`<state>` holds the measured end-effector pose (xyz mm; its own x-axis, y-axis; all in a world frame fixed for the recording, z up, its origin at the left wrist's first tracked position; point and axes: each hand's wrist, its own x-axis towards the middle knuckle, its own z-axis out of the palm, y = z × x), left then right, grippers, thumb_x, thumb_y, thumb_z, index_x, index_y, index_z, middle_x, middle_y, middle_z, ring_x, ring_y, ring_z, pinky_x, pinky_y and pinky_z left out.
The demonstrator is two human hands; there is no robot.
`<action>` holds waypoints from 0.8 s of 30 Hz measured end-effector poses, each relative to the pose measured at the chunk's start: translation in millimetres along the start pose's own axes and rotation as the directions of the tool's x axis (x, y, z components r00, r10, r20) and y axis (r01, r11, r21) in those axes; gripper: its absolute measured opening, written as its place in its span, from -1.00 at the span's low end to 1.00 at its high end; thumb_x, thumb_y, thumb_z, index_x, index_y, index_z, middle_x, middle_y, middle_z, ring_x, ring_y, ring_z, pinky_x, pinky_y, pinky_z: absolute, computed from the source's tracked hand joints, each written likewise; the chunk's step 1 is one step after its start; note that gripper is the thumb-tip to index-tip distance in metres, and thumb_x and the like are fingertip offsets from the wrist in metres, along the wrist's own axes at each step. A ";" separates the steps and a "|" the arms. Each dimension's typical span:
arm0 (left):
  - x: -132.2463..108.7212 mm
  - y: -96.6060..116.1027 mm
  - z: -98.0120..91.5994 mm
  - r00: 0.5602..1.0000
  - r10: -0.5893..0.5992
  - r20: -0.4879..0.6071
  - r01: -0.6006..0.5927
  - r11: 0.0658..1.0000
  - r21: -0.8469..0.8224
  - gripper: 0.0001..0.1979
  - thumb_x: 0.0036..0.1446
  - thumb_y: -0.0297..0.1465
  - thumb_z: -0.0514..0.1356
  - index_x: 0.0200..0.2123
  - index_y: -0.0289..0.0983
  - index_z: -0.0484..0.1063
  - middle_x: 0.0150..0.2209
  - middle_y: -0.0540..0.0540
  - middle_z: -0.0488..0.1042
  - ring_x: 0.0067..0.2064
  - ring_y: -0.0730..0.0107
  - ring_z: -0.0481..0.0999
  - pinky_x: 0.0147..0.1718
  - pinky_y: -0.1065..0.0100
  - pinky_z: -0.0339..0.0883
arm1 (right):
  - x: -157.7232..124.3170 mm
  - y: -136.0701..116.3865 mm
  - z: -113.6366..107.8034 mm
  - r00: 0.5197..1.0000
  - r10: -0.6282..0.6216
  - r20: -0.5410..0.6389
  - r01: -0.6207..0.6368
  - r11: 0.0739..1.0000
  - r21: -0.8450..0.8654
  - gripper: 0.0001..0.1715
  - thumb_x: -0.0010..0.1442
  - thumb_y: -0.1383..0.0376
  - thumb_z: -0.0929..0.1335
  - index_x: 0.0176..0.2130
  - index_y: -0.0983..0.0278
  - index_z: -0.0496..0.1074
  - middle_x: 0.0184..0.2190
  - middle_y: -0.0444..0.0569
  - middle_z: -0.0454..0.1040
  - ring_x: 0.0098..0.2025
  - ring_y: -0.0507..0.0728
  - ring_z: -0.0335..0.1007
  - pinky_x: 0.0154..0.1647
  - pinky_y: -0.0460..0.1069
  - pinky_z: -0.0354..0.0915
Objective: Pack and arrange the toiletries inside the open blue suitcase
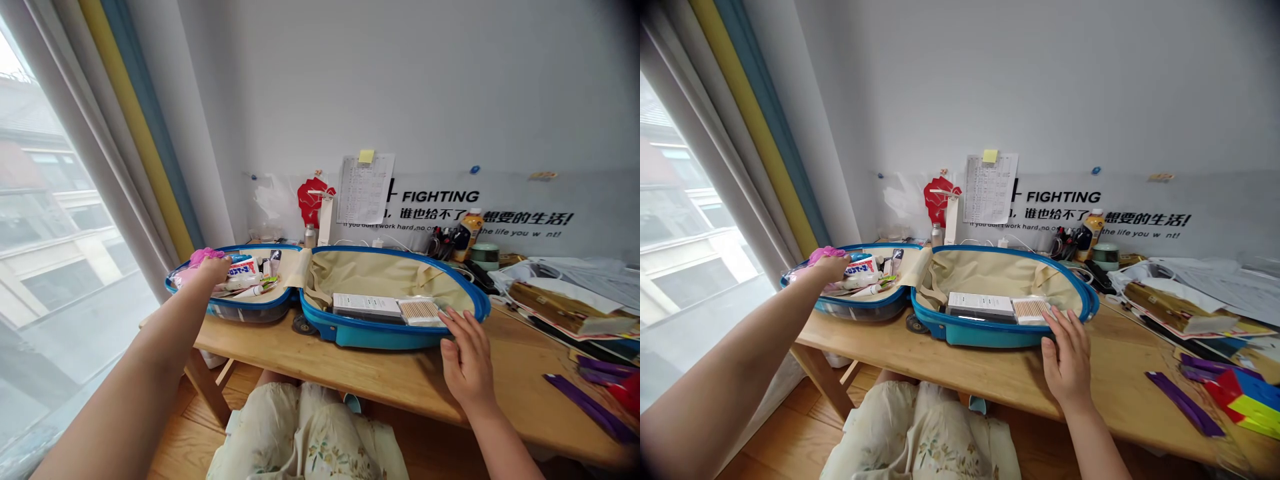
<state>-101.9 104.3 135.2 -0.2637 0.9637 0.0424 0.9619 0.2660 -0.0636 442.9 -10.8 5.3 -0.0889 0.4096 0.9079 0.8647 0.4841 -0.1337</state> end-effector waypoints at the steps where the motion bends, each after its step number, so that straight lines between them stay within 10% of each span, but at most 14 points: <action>1: -0.2 -1.0 -0.5 0.999 0.046 0.005 -0.047 0.998 0.030 -0.49 -0.07 -0.43 0.26 0.02 -0.27 0.39 -0.01 -0.32 0.53 0.08 -0.03 0.47 0.08 0.09 0.23 | 0.1 0.0 0.0 1.000 0.002 0.003 -0.002 1.000 0.001 -0.50 0.35 0.22 0.16 0.22 0.15 0.29 0.20 0.06 0.37 0.34 0.27 0.12 0.31 0.27 0.12; 9: 0.2 13.6 -22.8 0.899 0.435 -0.051 -0.423 0.893 0.157 -0.56 0.12 -0.39 0.10 0.10 -0.26 0.31 0.07 -0.25 0.40 0.02 0.16 0.49 0.06 0.23 0.32 | 0.7 -2.7 -0.9 1.000 0.008 -0.001 -0.008 1.000 0.001 -0.51 0.36 0.21 0.15 0.22 0.15 0.29 0.18 0.07 0.39 0.33 0.29 0.13 0.28 0.30 0.14; 17: -24.5 72.9 -84.9 0.690 0.638 -0.343 -0.569 0.770 0.287 -0.62 0.32 -0.29 -0.02 0.16 -0.16 0.29 0.10 -0.20 0.31 0.09 0.15 0.41 0.04 0.21 0.35 | 1.1 -6.6 -2.3 1.000 0.010 0.005 -0.010 1.000 0.007 -0.50 0.35 0.24 0.16 0.24 0.12 0.26 0.21 0.06 0.36 0.34 0.28 0.11 0.28 0.31 0.13; 21: -39.3 126.9 -103.1 0.701 0.543 -0.462 -0.577 0.813 0.079 -0.57 0.32 -0.20 0.00 0.20 -0.15 0.25 0.16 -0.19 0.26 0.05 0.12 0.47 0.02 0.17 0.36 | 0.4 -7.0 -2.1 1.000 0.013 0.005 -0.013 0.999 0.031 -0.49 0.35 0.25 0.16 0.25 0.12 0.26 0.21 0.05 0.35 0.35 0.27 0.10 0.29 0.30 0.12; 24: -42.7 181.3 -100.6 0.807 0.444 -0.390 -0.566 0.770 -0.296 -0.56 0.30 -0.23 0.06 0.20 -0.20 0.25 0.19 -0.21 0.27 0.09 0.12 0.45 0.09 0.17 0.30 | -0.5 -6.5 -2.0 1.000 0.017 0.007 -0.018 0.999 0.042 -0.49 0.35 0.25 0.17 0.25 0.13 0.26 0.22 0.05 0.35 0.35 0.27 0.09 0.29 0.31 0.11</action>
<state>91.0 108.9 222.1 0.2422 0.8864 0.3945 0.9110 -0.3477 0.2219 438.3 -15.7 6.5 -0.0772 0.4230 0.9028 0.8448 0.5086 -0.1661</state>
